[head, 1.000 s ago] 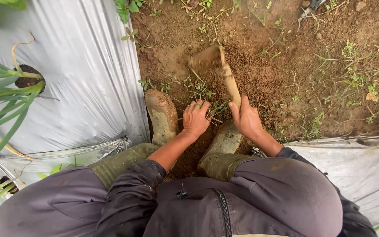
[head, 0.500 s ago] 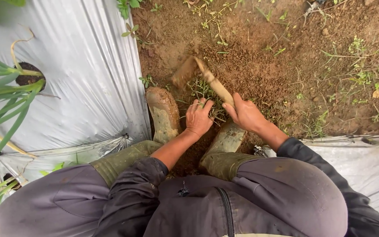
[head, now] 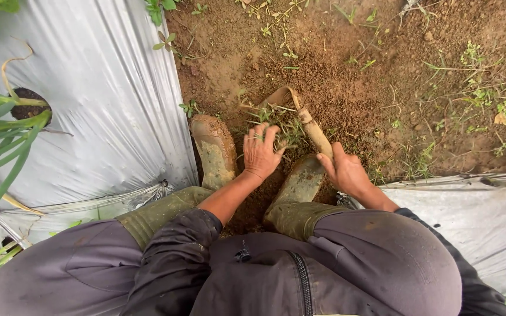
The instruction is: The person uses a hand hoe to loosen soil and remove weeds from a garden bed covered with white plastic mulch. They gather the uprooted weeds by hand and walk along the rows to discard them.
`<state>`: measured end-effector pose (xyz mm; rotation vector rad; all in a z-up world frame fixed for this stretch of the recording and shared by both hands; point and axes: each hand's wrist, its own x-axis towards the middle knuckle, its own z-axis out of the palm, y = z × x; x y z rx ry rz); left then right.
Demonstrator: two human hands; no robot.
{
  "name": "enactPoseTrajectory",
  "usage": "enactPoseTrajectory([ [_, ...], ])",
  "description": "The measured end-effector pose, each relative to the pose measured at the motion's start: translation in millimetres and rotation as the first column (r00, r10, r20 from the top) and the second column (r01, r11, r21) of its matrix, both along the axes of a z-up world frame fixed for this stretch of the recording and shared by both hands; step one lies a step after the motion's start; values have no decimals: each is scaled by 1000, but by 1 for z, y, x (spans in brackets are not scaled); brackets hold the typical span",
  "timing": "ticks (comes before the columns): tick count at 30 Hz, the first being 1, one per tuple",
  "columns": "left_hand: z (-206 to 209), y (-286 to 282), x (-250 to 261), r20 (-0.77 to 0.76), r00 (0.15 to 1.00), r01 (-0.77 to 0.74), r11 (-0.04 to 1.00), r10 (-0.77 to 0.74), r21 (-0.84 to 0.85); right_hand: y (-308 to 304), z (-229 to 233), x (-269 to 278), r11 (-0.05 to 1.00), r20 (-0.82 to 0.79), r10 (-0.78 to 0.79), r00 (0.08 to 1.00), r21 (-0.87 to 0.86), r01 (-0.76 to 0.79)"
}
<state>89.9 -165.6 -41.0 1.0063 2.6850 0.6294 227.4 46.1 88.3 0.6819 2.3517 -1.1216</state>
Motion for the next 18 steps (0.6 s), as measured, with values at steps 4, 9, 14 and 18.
enactPoseTrajectory([
  [4, 71, 27, -38, -16, 996, -87, 996, 88, 18, 10, -12, 16, 987, -27, -2, 1000, 158, 6],
  [9, 47, 16, -50, 51, 998, 41, 992, -35, -118, 19, -49, 37, 964, -198, -166, 966, 176, 202],
  [14, -19, 3, -38, -174, 959, 219, 975, -222, -37, 19, -52, 45, 947, -265, -226, 937, 165, 275],
  [18, -63, -3, -16, -54, 867, 483, 861, -496, -163, 11, -60, 58, 941, -247, -165, 955, 249, 227],
])
